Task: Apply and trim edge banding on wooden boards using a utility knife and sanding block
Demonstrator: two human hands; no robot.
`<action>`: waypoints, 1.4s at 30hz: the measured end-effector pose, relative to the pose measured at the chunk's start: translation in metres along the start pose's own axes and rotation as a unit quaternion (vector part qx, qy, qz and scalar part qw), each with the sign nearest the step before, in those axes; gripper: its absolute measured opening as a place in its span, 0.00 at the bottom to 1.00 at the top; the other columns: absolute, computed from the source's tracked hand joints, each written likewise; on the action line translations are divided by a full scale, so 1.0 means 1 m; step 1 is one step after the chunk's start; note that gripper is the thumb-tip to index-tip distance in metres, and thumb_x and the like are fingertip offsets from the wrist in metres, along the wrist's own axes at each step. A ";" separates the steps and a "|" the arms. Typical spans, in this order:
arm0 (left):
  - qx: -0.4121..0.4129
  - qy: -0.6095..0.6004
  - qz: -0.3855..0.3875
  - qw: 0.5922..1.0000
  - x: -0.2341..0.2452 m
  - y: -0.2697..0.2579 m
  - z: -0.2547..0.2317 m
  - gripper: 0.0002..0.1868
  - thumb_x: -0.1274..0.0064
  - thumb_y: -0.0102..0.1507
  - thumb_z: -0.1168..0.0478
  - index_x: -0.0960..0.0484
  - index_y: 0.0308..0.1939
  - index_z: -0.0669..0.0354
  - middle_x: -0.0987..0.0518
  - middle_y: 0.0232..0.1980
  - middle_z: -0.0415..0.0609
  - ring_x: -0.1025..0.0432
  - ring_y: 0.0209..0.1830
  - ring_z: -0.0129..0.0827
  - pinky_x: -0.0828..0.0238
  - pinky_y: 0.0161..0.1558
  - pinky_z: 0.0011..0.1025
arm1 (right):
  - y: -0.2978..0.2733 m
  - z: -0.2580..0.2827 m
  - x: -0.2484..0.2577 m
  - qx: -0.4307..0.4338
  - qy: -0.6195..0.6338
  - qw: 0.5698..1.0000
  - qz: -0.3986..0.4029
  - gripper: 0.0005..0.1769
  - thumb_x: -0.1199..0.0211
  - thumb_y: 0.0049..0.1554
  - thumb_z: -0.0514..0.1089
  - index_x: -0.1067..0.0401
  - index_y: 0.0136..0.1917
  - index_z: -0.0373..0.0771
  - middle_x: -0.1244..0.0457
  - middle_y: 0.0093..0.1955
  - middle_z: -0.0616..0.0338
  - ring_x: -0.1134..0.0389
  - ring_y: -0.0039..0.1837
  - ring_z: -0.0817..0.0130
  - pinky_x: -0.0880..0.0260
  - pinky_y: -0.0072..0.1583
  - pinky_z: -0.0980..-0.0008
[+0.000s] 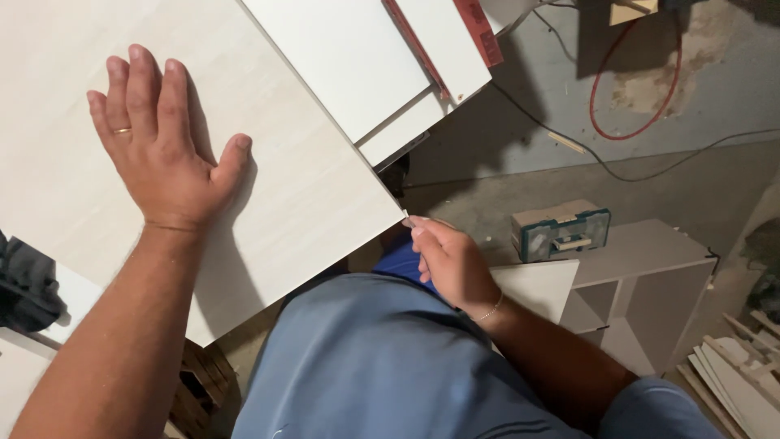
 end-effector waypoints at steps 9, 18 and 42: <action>-0.005 0.015 0.000 1.000 0.001 0.001 -0.002 0.45 0.55 0.73 0.33 0.30 0.80 0.67 0.44 0.82 0.64 0.53 0.82 0.60 0.62 0.76 0.67 | -0.007 0.008 0.004 0.015 -0.022 1.000 -0.015 0.25 0.50 0.63 0.49 0.25 0.67 0.38 0.37 0.47 0.63 0.39 0.36 0.74 0.29 0.35 0.73; -0.001 0.015 0.007 1.000 -0.002 0.001 0.002 0.44 0.52 0.73 0.35 0.32 0.81 0.66 0.45 0.82 0.64 0.54 0.83 0.60 0.64 0.77 0.67 | -0.004 0.008 0.001 0.041 -0.022 0.999 -0.018 0.25 0.50 0.63 0.51 0.25 0.66 0.39 0.36 0.49 0.66 0.38 0.35 0.74 0.30 0.31 0.73; 0.007 0.016 0.012 1.000 -0.003 0.000 0.002 0.44 0.55 0.73 0.32 0.37 0.83 0.58 0.47 0.84 0.59 0.56 0.85 0.55 0.65 0.79 0.66 | -0.001 0.004 0.010 -0.009 0.013 1.000 -0.023 0.22 0.53 0.62 0.46 0.21 0.62 0.46 0.42 0.26 0.63 0.42 0.27 0.73 0.35 0.36 0.75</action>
Point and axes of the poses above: each hand's wrist, its own y-axis towards the middle knuckle, its own x-axis out of the back of the hand, z = x × y, the point moved 10 cm from there along y, towards the middle knuckle
